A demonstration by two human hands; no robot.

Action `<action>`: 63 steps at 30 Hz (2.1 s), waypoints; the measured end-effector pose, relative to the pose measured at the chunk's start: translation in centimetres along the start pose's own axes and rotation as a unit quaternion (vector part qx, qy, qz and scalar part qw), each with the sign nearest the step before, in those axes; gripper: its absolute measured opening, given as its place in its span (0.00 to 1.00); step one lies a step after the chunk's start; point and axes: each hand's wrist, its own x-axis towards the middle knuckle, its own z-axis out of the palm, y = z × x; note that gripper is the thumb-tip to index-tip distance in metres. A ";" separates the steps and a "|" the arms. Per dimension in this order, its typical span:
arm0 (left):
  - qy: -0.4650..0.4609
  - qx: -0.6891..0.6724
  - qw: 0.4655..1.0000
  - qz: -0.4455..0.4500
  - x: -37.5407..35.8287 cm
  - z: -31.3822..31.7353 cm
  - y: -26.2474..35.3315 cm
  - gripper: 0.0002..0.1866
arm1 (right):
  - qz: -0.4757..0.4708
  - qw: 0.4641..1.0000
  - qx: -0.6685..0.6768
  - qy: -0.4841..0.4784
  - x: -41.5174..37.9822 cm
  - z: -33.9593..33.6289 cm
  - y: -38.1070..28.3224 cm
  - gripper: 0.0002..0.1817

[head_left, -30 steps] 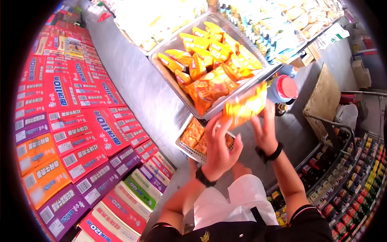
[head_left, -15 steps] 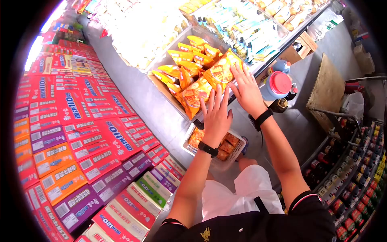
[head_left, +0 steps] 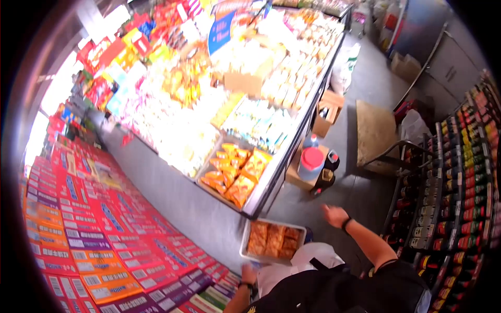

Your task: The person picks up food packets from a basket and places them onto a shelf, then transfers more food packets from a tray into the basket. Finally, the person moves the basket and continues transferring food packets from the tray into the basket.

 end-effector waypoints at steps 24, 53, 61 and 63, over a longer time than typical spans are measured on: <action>0.020 -0.177 0.977 0.114 8.8 -3.9 -2.5 0.14 | 0.231 0.930 0.271 -0.093 -15.3 13.8 1.1 0.08; 0.018 -0.055 0.998 -0.018 -1.9 1.1 -14.0 0.11 | 0.307 0.859 0.390 -0.127 -13.1 8.5 -1.9 0.13; 0.114 -0.196 0.974 0.022 2.5 0.3 -10.4 0.20 | 0.158 0.956 0.223 -0.105 -16.0 11.9 -0.1 0.08; 0.067 -0.152 0.986 0.001 2.3 1.7 -12.1 0.18 | -0.022 0.998 -0.005 -0.062 -16.2 15.9 3.3 0.09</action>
